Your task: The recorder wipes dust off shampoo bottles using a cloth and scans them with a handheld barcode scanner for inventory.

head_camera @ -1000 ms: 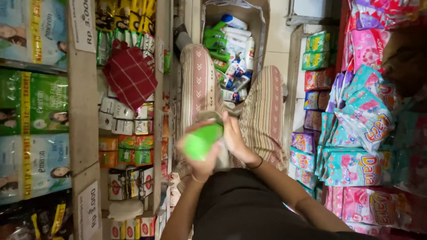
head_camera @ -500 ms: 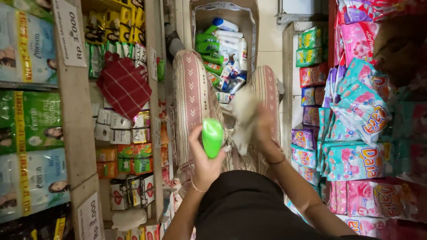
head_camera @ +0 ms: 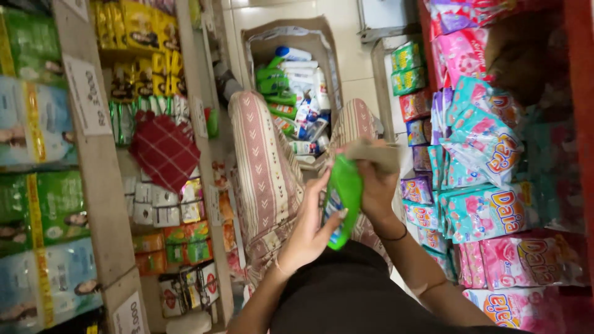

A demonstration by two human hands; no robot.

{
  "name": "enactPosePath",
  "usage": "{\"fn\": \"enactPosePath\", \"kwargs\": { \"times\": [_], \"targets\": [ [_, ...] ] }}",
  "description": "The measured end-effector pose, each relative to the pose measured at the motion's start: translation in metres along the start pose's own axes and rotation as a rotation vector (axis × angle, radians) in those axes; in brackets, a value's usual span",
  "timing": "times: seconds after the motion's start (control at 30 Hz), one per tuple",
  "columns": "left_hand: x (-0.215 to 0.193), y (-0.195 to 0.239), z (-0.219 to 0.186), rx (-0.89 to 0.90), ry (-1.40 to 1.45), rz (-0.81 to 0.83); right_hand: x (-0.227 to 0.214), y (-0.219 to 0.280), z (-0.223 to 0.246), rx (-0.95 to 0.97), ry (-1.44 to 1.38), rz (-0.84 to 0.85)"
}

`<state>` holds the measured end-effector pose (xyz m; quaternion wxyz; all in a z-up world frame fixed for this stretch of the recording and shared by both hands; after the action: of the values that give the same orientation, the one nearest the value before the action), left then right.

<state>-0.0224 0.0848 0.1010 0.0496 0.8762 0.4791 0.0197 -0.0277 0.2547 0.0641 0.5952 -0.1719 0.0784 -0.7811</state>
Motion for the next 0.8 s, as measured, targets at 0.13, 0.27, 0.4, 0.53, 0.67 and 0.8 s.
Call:
{"fn": "enactPosePath", "kwargs": {
  "times": [0.13, 0.27, 0.4, 0.53, 0.67, 0.8],
  "targets": [
    [0.019, -0.008, 0.047, 0.021, 0.495, 0.116, -0.006, -0.007, 0.007, 0.132, -0.138, -0.218],
    [0.028, -0.009, 0.075, -0.363, 0.716, 0.199, -0.023, -0.016, -0.001, 0.056, 0.087, -0.36],
    [0.021, -0.017, 0.077, -0.357, 0.702, 0.137, -0.035, -0.027, -0.005, 0.231, 0.464, -0.569],
    [0.008, -0.026, 0.077, -0.402, 0.78, 0.024, 0.015, -0.054, 0.017, -0.214, 0.411, 0.211],
    [-0.014, -0.011, 0.091, -0.383, 0.905, -0.218, 0.037, -0.026, -0.005, -0.294, 0.614, 0.556],
    [-0.052, 0.014, 0.098, -0.399, 1.049, -0.413, 0.047, 0.013, -0.021, -0.323, 0.476, 0.759]
  ]
}}
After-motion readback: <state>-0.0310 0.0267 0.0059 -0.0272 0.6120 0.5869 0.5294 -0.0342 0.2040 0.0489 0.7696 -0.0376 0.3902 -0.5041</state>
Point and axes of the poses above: each hand's wrist, its own y-axis away from the middle knuckle, its own x-axis out of the palm, z = x × y, the point moved 1 cm from there along -y, towards the middle knuckle, and after that the axes turned 8 degrees about -x, right-handed, at the moved point
